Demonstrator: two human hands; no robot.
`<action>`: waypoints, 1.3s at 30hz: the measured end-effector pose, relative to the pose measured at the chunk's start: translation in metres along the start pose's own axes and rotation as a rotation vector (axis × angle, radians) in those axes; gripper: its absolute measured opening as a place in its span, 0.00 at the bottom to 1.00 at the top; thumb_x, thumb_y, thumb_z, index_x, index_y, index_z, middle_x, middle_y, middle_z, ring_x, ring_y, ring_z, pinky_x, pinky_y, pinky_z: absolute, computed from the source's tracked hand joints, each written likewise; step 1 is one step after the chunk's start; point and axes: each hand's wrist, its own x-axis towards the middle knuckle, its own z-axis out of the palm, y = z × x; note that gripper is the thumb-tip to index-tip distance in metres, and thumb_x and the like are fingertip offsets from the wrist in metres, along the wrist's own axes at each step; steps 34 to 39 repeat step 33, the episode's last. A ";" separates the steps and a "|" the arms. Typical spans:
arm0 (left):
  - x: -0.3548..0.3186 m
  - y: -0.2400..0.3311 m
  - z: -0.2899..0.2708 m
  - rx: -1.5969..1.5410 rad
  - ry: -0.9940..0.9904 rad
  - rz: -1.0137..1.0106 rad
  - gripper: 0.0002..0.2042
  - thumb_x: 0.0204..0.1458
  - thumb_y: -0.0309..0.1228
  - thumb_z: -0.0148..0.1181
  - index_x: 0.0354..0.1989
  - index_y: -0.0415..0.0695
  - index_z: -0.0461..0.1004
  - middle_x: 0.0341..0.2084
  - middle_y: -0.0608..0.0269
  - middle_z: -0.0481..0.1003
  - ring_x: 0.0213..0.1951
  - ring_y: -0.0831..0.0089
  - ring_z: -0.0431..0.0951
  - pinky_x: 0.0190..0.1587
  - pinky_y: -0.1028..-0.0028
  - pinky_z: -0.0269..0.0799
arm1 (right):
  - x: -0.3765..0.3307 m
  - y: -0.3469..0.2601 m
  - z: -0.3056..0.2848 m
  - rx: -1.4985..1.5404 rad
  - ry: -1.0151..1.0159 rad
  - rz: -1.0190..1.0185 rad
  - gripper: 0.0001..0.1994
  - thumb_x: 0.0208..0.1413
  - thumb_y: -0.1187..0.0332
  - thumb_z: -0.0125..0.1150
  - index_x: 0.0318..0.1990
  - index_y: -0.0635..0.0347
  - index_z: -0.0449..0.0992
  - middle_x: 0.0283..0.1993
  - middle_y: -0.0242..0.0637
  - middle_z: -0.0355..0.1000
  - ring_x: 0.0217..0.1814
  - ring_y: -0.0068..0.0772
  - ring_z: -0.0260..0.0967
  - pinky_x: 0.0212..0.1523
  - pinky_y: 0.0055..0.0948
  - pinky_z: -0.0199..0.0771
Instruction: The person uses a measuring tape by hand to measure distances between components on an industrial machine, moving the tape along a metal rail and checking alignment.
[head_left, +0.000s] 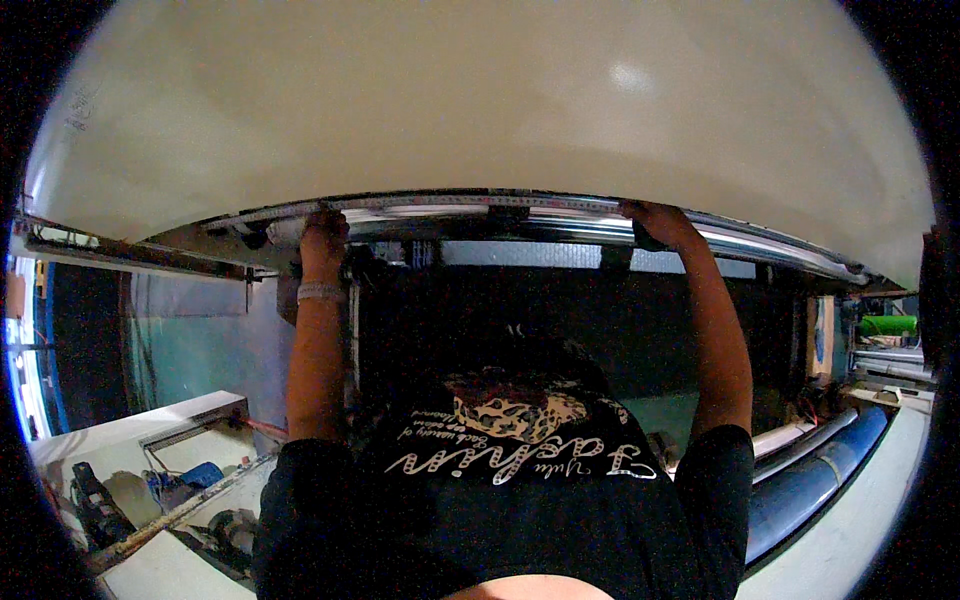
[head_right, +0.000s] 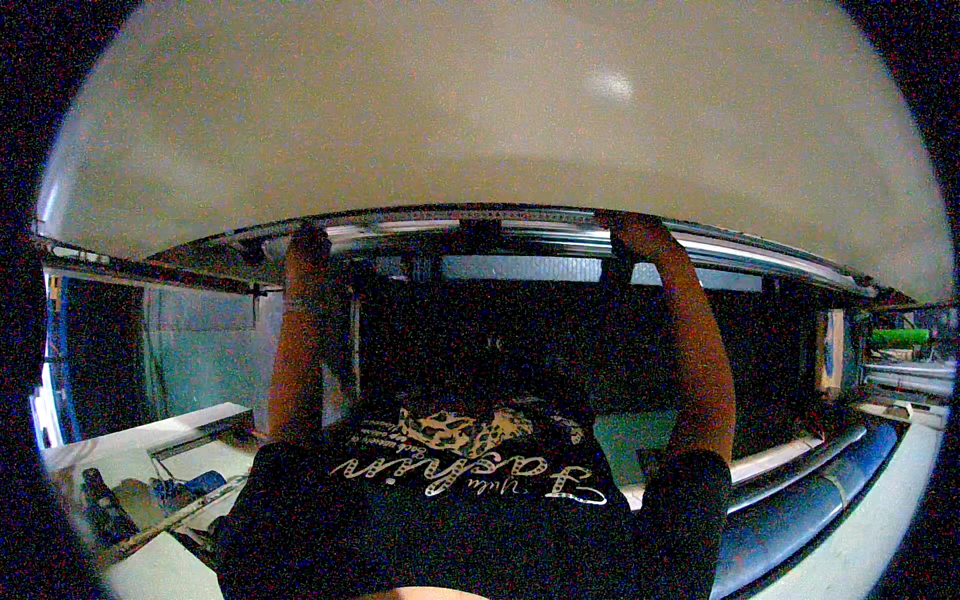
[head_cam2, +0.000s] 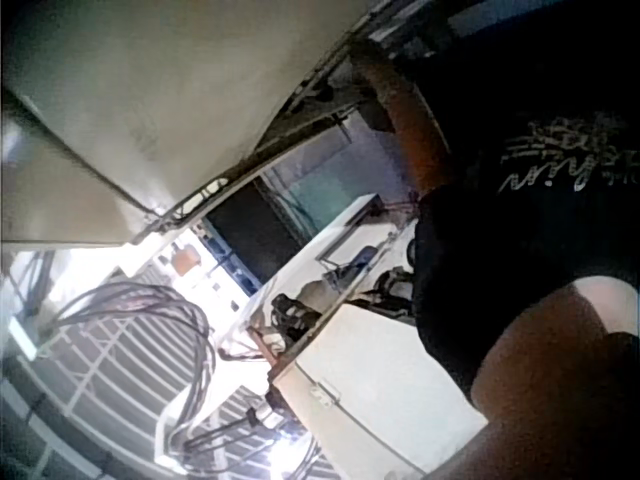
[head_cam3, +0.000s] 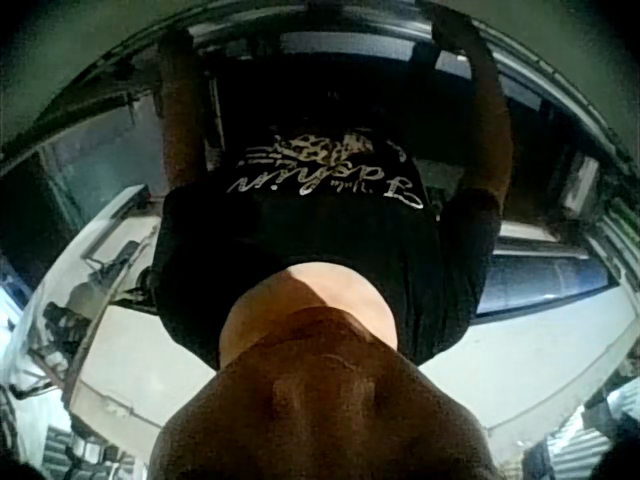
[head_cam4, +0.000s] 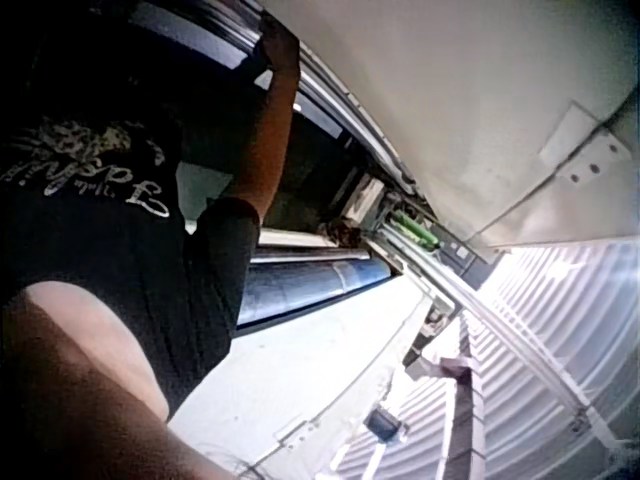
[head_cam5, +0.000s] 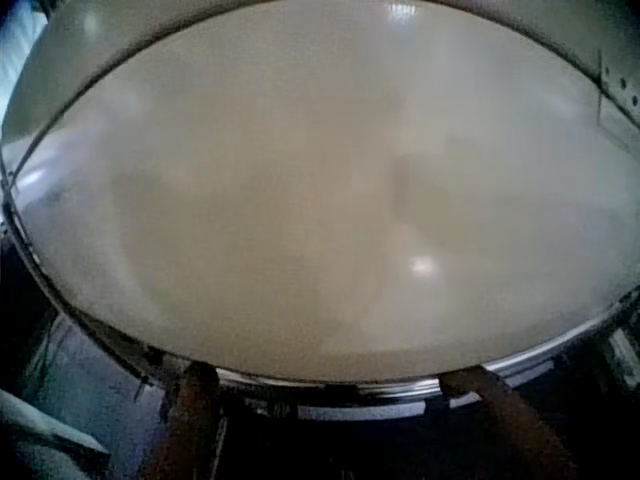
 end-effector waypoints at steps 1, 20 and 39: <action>-0.004 -0.001 0.003 -0.113 -0.017 -0.054 0.05 0.50 0.31 0.49 0.31 0.44 0.66 0.24 0.63 0.68 0.26 0.74 0.67 0.28 0.78 0.64 | 0.001 0.005 0.002 0.012 -0.010 0.017 0.17 0.51 0.57 0.49 0.43 0.59 0.68 0.44 0.43 0.67 0.48 0.40 0.62 0.49 0.32 0.59; -0.053 0.072 0.275 -1.525 -0.317 -1.072 0.24 0.49 0.53 0.36 0.38 0.45 0.67 0.28 0.54 0.70 0.29 0.57 0.71 0.28 0.62 0.72 | 0.001 0.008 0.002 -0.208 0.088 -0.099 0.17 0.48 0.59 0.54 0.43 0.61 0.69 0.43 0.44 0.68 0.46 0.43 0.63 0.47 0.37 0.62; -0.043 0.064 0.258 -1.645 -0.323 -1.146 0.22 0.43 0.56 0.42 0.30 0.51 0.72 0.21 0.60 0.72 0.22 0.60 0.73 0.20 0.61 0.70 | -0.004 -0.016 -0.008 -0.149 0.032 0.091 0.20 0.44 0.55 0.57 0.41 0.60 0.70 0.41 0.46 0.68 0.45 0.43 0.64 0.47 0.38 0.61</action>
